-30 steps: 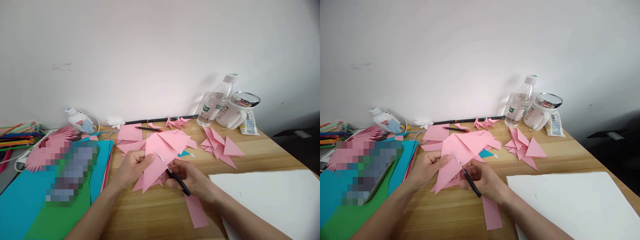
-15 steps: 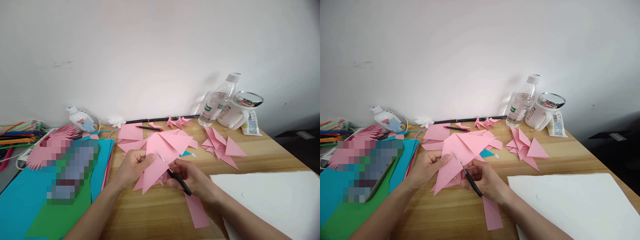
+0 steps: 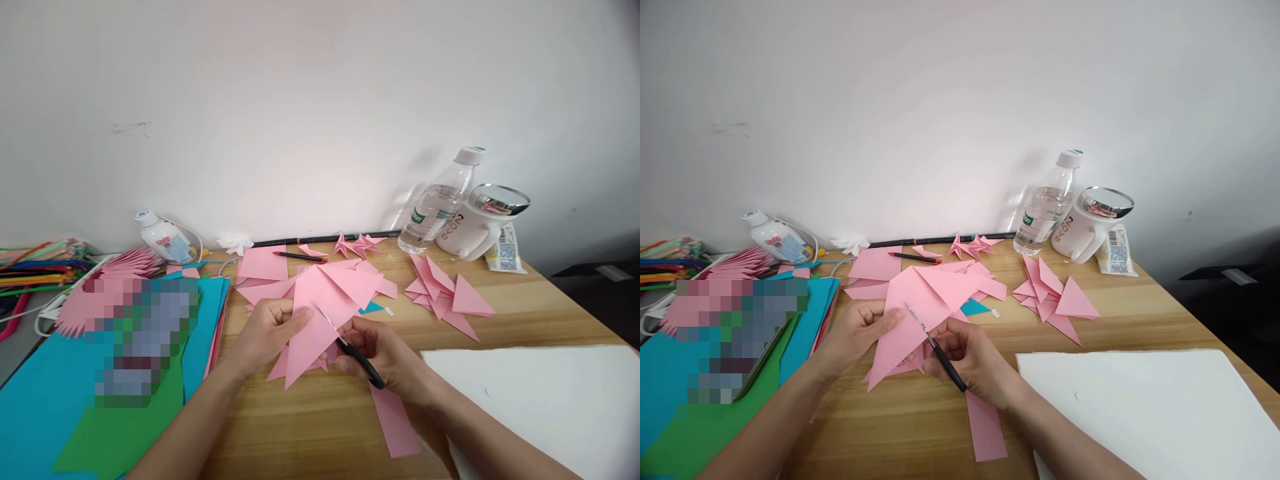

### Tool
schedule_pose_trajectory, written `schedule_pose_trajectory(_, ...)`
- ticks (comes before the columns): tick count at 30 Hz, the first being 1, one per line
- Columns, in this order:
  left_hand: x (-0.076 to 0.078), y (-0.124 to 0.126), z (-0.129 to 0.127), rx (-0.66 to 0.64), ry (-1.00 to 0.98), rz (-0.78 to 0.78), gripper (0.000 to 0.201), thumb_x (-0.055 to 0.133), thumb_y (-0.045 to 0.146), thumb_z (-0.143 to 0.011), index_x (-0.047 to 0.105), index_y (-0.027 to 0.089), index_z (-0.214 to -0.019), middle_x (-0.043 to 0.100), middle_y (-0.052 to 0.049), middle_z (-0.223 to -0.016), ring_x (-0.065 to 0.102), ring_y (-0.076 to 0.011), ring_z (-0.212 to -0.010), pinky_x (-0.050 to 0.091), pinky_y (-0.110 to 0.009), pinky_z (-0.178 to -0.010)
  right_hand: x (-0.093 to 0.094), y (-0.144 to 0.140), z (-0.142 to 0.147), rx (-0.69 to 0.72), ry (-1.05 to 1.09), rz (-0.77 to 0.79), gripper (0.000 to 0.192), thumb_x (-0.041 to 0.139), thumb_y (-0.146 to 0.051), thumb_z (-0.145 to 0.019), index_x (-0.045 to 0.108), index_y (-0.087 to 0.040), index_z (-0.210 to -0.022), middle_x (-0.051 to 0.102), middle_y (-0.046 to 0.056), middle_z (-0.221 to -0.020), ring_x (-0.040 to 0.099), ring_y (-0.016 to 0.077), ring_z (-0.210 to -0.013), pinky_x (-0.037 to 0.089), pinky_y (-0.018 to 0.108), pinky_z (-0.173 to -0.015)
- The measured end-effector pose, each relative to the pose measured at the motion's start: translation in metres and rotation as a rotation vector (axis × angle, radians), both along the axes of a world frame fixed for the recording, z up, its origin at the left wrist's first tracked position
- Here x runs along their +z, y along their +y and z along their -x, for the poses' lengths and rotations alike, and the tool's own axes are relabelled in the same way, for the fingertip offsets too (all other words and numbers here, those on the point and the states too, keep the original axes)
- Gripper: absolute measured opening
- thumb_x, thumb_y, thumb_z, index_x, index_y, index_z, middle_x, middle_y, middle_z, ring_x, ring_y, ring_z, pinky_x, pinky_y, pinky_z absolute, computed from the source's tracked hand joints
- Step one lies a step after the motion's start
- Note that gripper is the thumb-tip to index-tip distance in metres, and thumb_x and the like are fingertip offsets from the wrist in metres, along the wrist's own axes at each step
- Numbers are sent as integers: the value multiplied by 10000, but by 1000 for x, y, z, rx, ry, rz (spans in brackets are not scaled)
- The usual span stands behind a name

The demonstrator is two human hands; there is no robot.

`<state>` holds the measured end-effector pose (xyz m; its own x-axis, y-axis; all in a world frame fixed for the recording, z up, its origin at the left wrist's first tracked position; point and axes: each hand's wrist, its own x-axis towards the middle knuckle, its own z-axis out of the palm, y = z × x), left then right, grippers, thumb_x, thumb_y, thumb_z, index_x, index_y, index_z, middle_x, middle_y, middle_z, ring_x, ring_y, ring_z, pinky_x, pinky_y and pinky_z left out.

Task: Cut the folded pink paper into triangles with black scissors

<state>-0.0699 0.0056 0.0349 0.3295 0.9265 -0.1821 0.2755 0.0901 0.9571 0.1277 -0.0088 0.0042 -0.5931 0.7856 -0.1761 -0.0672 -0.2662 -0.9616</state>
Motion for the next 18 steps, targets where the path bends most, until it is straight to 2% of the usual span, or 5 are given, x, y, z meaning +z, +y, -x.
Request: schedule_pose_trajectory(18,-2,2,0,-4,-29,20,383,489,449,-787,525,113,-608,433,20,-540,342,-67,-486,204,-205,-450,-2,0,0,-10,3,-27,250,682,-306,-698,514,-160,-813,465,-45,-591,320,60,-498,227,200,-464)
